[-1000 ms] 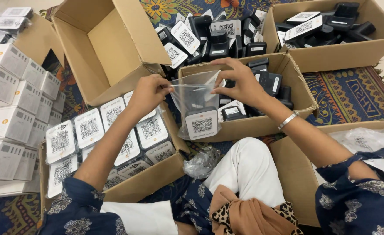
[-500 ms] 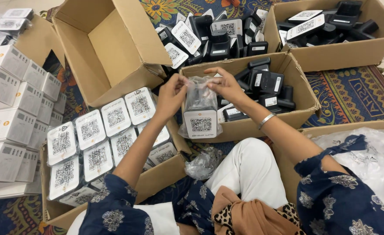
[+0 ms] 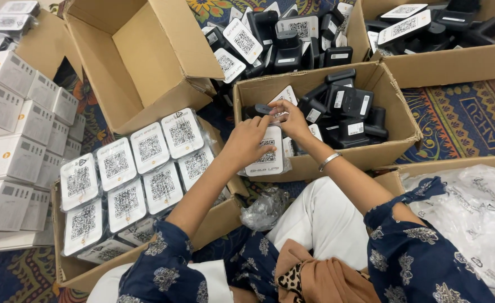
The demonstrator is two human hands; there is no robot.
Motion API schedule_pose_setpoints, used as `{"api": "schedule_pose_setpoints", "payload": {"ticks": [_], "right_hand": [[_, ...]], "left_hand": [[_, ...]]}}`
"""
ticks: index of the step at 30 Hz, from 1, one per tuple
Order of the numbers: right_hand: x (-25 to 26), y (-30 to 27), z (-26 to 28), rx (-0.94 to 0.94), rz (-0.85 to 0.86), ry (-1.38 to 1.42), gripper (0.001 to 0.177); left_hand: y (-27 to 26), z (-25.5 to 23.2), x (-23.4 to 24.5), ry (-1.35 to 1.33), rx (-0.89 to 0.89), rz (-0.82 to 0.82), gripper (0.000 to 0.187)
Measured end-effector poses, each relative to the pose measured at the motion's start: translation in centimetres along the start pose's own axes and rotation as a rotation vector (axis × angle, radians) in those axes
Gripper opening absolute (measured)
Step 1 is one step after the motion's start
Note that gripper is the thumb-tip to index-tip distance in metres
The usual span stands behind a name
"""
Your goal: The person packages small black electronic devices with QR codes into plastic bags and cardboard boxes while sitting on the floor.
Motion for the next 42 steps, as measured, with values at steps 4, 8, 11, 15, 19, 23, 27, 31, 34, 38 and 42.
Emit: {"api": "schedule_pose_setpoints", "payload": {"ticks": [4, 8, 11, 15, 19, 23, 27, 31, 34, 38, 42], "right_hand": [[0.9, -0.4, -3.1, 0.008, -0.014, -0.023, 0.044], [0.5, -2.2, -4.1, -0.042, 0.071, 0.155, 0.027], [0.2, -3.4, -5.5, -0.091, 0.123, 0.060, 0.041], [-1.9, -7.1, 0.6, -0.209, 0.187, 0.060, 0.043], [-4.7, -9.5, 9.4, 0.031, 0.218, -0.201, 0.069], [-9.7, -13.1, 16.3, 0.386, 0.323, -0.378, 0.088], [-14.9, -15.5, 16.6, 0.518, 0.374, -0.535, 0.088], [-18.1, -16.5, 15.2, 0.531, 0.383, -0.595, 0.074], [-20.0, -16.9, 14.0, 0.499, 0.436, -0.634, 0.073], [-20.9, -15.9, 11.2, 0.276, 0.455, -0.679, 0.063], [-22.6, -15.9, 13.3, 0.539, 0.349, -0.883, 0.063]], "left_hand": [[0.3, 3.4, -3.0, 0.088, 0.210, 0.194, 0.066], [0.6, 5.3, -3.2, 0.051, 0.302, 0.150, 0.058], [0.1, 6.9, -3.0, -0.018, 0.409, 0.138, 0.056], [-2.7, 10.5, -1.9, -0.145, 0.497, -0.011, 0.055], [-7.7, 14.4, -0.3, -0.501, 0.883, -0.024, 0.060], [-11.1, 13.1, 2.3, -0.896, 0.995, 0.008, 0.063], [-15.6, 13.4, 3.1, -0.934, 1.092, 0.042, 0.065], [-19.0, 14.8, 3.2, -0.765, 1.103, 0.053, 0.061], [-20.7, 16.0, 2.4, -0.624, 1.050, 0.016, 0.060], [-20.3, 15.0, 3.7, -0.172, 0.819, -0.131, 0.062], [-19.2, 10.4, 5.4, 0.077, 0.571, -0.328, 0.050]]}}
Point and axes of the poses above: each hand's wrist, its own y-axis towards the middle knuckle, its own x-axis out of the back of the hand, z = x × y, the point moved 9 cm from there along y, towards the middle knuckle
